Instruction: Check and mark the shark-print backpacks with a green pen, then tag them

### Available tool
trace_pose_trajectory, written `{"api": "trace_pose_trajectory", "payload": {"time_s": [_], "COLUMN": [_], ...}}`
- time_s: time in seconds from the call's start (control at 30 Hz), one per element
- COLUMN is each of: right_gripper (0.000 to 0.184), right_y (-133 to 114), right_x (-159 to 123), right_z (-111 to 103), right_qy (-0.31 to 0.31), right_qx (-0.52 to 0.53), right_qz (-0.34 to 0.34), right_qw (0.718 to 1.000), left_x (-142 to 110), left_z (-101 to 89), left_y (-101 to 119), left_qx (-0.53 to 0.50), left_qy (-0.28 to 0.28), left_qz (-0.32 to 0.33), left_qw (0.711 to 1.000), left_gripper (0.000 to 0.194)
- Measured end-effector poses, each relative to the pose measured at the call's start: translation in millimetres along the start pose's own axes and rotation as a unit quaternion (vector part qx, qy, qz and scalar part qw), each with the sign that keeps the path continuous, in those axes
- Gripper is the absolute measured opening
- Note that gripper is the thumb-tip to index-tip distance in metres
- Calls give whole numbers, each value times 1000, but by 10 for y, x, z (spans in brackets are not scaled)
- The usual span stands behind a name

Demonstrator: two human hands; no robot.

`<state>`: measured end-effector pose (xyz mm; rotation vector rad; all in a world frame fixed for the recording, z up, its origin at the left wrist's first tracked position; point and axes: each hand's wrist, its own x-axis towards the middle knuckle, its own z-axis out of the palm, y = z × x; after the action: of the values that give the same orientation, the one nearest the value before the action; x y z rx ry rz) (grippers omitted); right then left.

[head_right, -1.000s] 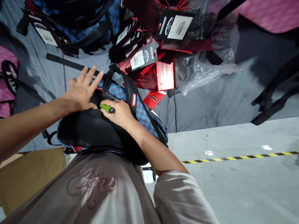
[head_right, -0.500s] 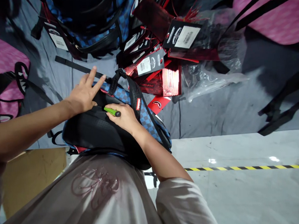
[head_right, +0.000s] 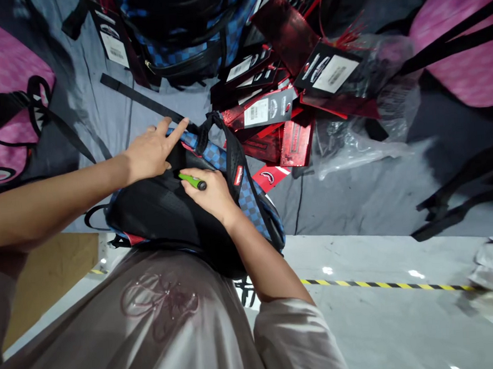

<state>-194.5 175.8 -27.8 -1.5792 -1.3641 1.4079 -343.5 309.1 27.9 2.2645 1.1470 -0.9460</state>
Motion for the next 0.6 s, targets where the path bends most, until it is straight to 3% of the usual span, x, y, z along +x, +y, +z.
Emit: {"api": "trace_pose_trajectory", "payload": {"time_s": [0.27,0.43,0.6], "right_gripper": [26,22,18], "right_y": [-32,-56,-89], "right_x": [-6,2,-1], "right_z": [78,106,123], "right_qy": [23,42,49], "right_qx": [12,-2,-7], "right_qz": [19,31,3], "right_qw": [999,999,999], "left_x": [14,37,38], "left_z": [51,39,13], "left_y": [-50,-83,-90], "left_qx": [-18,-12,-8], "left_qy": [12,-10,-13], "left_qz": [13,21,23], "left_qw": [1000,1000,1000], "left_gripper": [117,119,119]}}
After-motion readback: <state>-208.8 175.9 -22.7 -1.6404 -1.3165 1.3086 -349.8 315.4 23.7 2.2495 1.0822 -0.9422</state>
